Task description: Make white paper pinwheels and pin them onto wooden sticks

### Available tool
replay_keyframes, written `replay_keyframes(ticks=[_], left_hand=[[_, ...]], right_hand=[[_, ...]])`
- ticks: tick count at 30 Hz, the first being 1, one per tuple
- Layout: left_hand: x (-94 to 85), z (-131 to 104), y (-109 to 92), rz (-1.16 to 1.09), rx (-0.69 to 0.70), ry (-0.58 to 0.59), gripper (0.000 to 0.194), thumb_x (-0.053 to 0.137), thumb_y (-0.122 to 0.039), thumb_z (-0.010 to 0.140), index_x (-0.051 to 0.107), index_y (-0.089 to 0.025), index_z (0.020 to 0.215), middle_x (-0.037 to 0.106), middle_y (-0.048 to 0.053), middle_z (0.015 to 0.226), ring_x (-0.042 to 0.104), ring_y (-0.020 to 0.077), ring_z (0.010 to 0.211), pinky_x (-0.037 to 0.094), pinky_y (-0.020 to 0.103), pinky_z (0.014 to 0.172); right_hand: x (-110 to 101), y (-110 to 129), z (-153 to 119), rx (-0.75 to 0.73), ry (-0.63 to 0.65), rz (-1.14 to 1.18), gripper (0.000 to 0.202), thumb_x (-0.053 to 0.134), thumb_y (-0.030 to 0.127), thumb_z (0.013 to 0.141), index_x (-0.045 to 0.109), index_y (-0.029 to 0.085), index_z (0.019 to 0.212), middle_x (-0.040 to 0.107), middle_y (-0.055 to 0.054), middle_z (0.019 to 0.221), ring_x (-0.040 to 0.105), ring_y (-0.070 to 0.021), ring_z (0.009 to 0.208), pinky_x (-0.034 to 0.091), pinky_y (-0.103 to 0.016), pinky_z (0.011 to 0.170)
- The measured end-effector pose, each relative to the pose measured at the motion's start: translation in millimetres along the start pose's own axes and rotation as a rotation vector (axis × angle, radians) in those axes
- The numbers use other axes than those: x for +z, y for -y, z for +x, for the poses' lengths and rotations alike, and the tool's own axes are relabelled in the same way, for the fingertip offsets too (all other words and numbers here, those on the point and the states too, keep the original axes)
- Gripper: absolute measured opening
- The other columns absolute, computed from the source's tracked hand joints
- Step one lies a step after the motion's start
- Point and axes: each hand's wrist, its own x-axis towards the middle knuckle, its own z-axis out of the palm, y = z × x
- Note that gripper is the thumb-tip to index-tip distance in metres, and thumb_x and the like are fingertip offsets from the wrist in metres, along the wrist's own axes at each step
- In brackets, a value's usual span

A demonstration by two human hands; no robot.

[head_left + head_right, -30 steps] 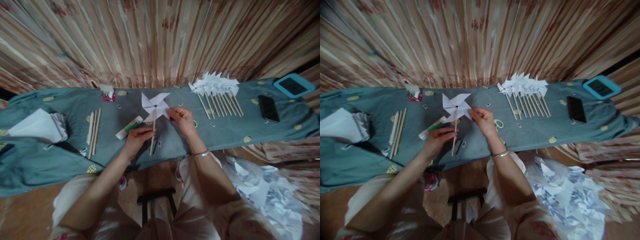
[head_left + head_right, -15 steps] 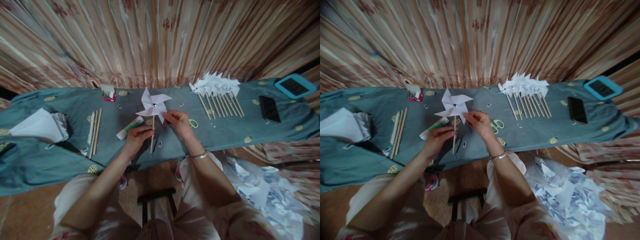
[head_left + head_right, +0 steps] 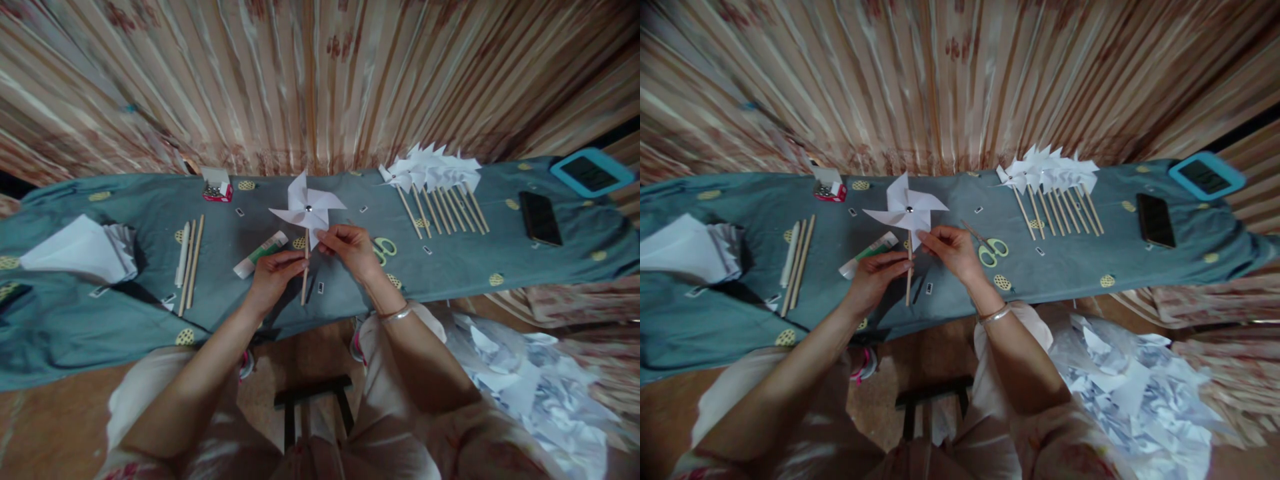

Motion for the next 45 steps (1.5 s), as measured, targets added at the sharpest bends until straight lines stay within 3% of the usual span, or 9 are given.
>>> replay_keyframes(ticks=[17,27,32,36,40,45], left_hand=[[-0.7,-1.6,-0.6,-0.003,-0.011,0.008,0.037,0.091,-0.04,0.053,0.081,-0.018,0.081,0.076,0.004,0.08,0.067,0.0162,0.069,0.057,0.033,0.077],[-2.7,-0.9,-1.8,-0.036,-0.032,-0.006,0.035,0.092,-0.038,0.053,0.081,-0.019,0.079,0.077,0.004,0.079,0.066,0.0146,0.067,0.057,0.03,0.072],[-1.0,-3.3,-2.3,0.004,-0.065,0.025,0.038,0.092,-0.041,0.05,0.08,-0.018,0.078,0.076,0.005,0.078,0.066,0.0159,0.066,0.057,0.032,0.072],[1.8,-6.2,-0.4,0.03,-0.102,0.072,0.032,0.09,-0.037,0.052,0.08,-0.019,0.076,0.075,0.003,0.072,0.064,0.0142,0.062,0.054,0.029,0.068],[3.7,-7.3,3.0,0.06,-0.117,0.118,0.03,0.089,-0.036,0.053,0.081,-0.019,0.075,0.074,0.003,0.069,0.062,0.0129,0.06,0.051,0.026,0.065],[4.6,-7.4,4.3,0.057,-0.123,0.131,0.028,0.089,-0.036,0.054,0.081,-0.02,0.076,0.074,0.002,0.067,0.061,0.0117,0.06,0.05,0.025,0.064]], right_hand=[[5.0,-0.6,-1.4,-0.005,0.03,-0.037,0.053,0.078,0.07,0.06,0.062,0.019,0.053,0.059,0.002,0.053,0.044,-0.0088,0.051,0.034,-0.025,0.05],[-11.2,2.3,2.8,0.055,0.033,0.002,0.056,0.075,0.075,0.059,0.07,0.019,0.061,0.068,-0.001,0.062,0.052,-0.0103,0.055,0.04,-0.024,0.054],[-19.5,-1.3,10.9,0.095,-0.012,0.193,0.059,0.075,0.076,0.057,0.072,0.021,0.076,0.073,-0.002,0.075,0.063,-0.0131,0.066,0.048,-0.024,0.058],[-19.1,1.7,11.7,0.112,0.079,0.284,0.064,0.068,0.08,0.064,0.071,0.022,0.09,0.075,-0.005,0.088,0.07,-0.0193,0.086,0.055,-0.028,0.066],[-16.8,8.1,9.3,0.085,0.15,0.338,0.061,0.068,0.073,0.069,0.072,0.021,0.099,0.076,-0.007,0.095,0.071,-0.0234,0.098,0.059,-0.032,0.074],[-16.7,11.8,8.9,0.088,0.097,0.32,0.052,0.076,0.063,0.067,0.073,0.02,0.096,0.076,-0.006,0.091,0.072,-0.0232,0.091,0.06,-0.032,0.074]])
